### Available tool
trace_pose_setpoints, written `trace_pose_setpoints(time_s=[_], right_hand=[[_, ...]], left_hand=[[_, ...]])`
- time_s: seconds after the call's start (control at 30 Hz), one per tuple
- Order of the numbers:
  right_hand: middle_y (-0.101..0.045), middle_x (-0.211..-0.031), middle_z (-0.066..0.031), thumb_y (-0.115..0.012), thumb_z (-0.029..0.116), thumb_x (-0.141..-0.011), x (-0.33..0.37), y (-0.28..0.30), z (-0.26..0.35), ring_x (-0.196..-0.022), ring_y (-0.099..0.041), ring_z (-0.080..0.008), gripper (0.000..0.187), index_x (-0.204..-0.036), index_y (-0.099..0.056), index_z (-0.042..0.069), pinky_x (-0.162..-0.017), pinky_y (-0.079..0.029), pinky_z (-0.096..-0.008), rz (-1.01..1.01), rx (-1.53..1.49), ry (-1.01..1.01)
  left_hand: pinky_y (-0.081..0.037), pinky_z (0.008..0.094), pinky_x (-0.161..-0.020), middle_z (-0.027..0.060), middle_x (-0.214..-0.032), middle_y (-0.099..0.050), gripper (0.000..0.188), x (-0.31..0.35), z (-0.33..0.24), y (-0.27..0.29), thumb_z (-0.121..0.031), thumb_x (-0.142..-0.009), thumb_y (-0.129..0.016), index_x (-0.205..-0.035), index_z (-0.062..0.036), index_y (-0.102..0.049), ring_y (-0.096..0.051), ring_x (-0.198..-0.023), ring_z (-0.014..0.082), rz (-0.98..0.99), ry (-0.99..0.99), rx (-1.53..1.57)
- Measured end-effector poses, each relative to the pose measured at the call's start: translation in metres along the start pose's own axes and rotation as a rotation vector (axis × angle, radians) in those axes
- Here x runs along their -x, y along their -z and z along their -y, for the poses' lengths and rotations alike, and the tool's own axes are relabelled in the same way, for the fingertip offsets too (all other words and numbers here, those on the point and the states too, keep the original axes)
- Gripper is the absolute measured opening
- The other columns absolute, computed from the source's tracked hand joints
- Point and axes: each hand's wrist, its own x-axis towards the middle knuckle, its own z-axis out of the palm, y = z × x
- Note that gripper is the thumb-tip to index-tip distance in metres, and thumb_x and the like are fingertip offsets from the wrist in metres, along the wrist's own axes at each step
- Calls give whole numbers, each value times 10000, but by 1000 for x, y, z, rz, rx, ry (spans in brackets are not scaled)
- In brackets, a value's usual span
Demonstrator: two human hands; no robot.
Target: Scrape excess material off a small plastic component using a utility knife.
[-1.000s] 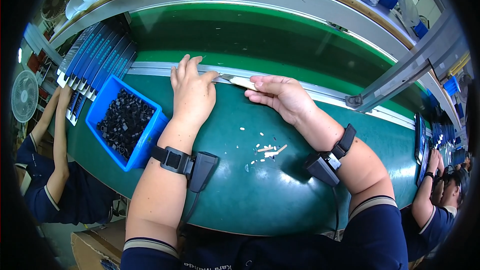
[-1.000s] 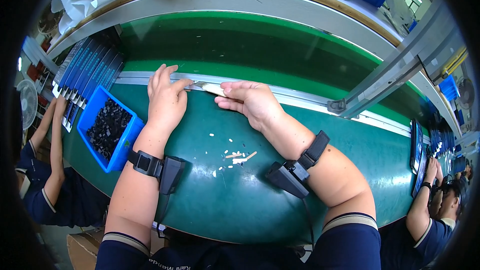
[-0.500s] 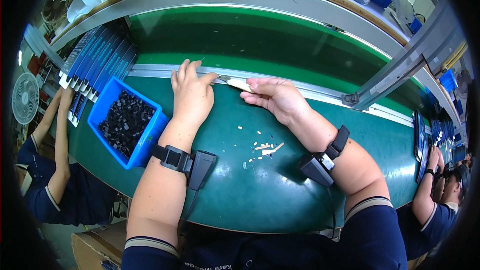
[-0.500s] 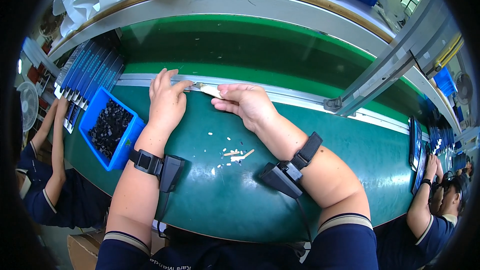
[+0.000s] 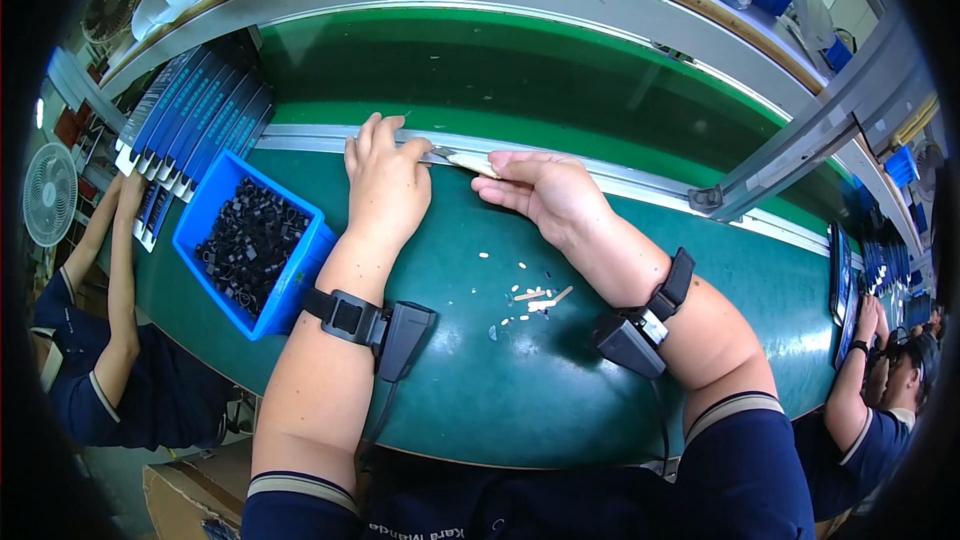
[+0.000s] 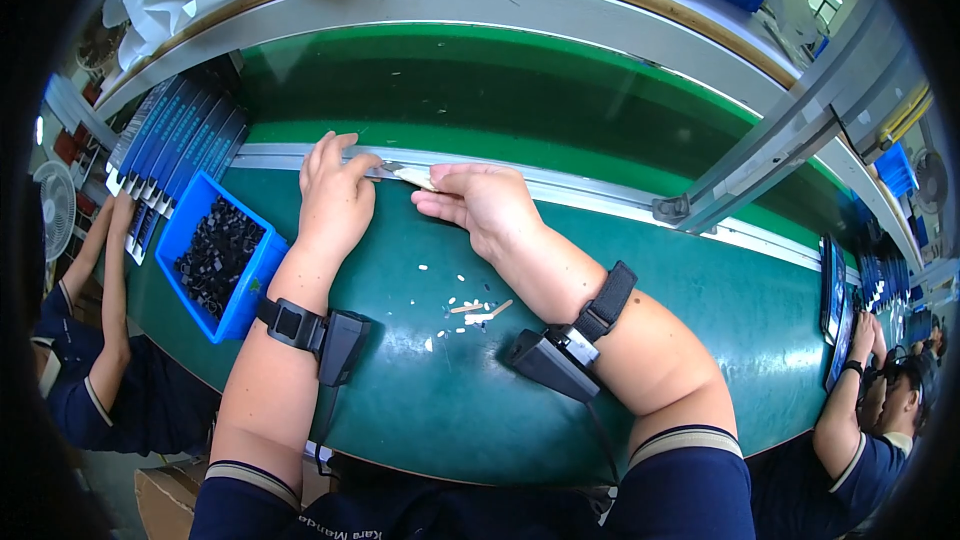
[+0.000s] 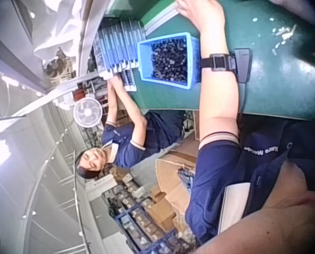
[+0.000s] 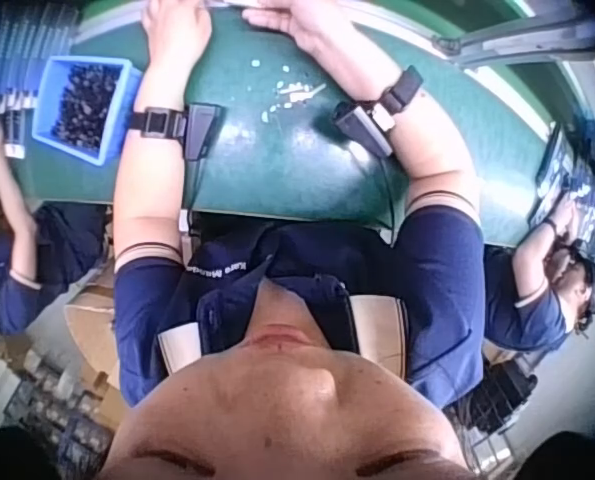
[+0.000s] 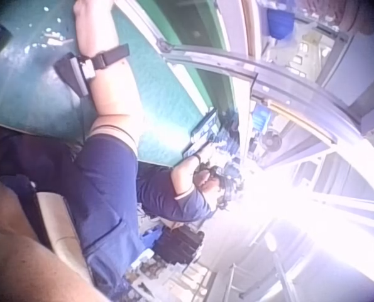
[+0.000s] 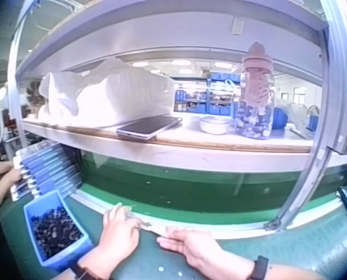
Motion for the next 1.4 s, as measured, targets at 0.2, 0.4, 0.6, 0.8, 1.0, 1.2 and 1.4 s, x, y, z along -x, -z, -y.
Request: trace_pose_setpoints(time_s=[0.2,0.4,0.6,0.8,1.0,1.2,1.4], right_hand=[[-576,-996,-227,-517,-73,-857,6,-2,-9,-872,-646,-319,166,-1002,-529,-153,-798,-576,-346,-34,-98,46],[-570,-1053,-257,-513,-69,-861,13,-2,-11,-883,-643,-300,234,-1076,-508,-160,-827,-563,-323,-1,-98,28],[-586,-1051,-235,-532,-42,-868,25,9,-5,-905,-643,-288,249,-1099,-521,-136,-838,-553,-325,8,-49,32],[-625,-1044,-199,-559,-1,-878,60,31,18,-940,-652,-281,259,-1119,-558,-97,-843,-545,-324,48,82,36],[-664,-910,-164,-594,1,-846,96,62,36,-797,-673,-211,217,-1036,-612,-102,-718,-556,-277,106,335,115],[-663,-821,-84,-587,-1,-813,116,73,44,-704,-631,-126,150,-933,-674,-26,-671,-515,-249,65,555,211],[-643,-810,-105,-602,-32,-772,125,59,44,-694,-613,-168,142,-899,-666,-28,-648,-489,-270,165,1126,688]], left_hand=[[-253,493,-1061,155,-1227,-507,246,1,0,2,-25,-756,-535,-941,-90,-683,-368,-1255,364,-13,-13,-10],[-220,577,-1069,164,-1229,-490,210,1,-2,6,-49,-753,-584,-922,-77,-705,-349,-1268,357,-16,-15,27],[-242,505,-1069,152,-1230,-510,239,4,-12,15,-35,-757,-539,-930,-87,-697,-361,-1263,367,-30,-44,12],[-232,521,-1074,148,-1234,-503,206,12,-36,37,-39,-766,-543,-920,-81,-672,-363,-1266,372,-35,-99,78],[-264,515,-1059,103,-1157,-554,134,22,-64,60,-32,-756,-554,-851,-67,-642,-430,-1215,348,71,-223,284],[-316,465,-1021,102,-1169,-554,114,31,-73,67,-40,-764,-565,-843,-66,-644,-446,-1199,329,365,-315,518],[-358,422,-977,95,-1137,-548,80,26,-67,68,-57,-724,-656,-774,-52,-593,-477,-1137,307,415,-293,501]])
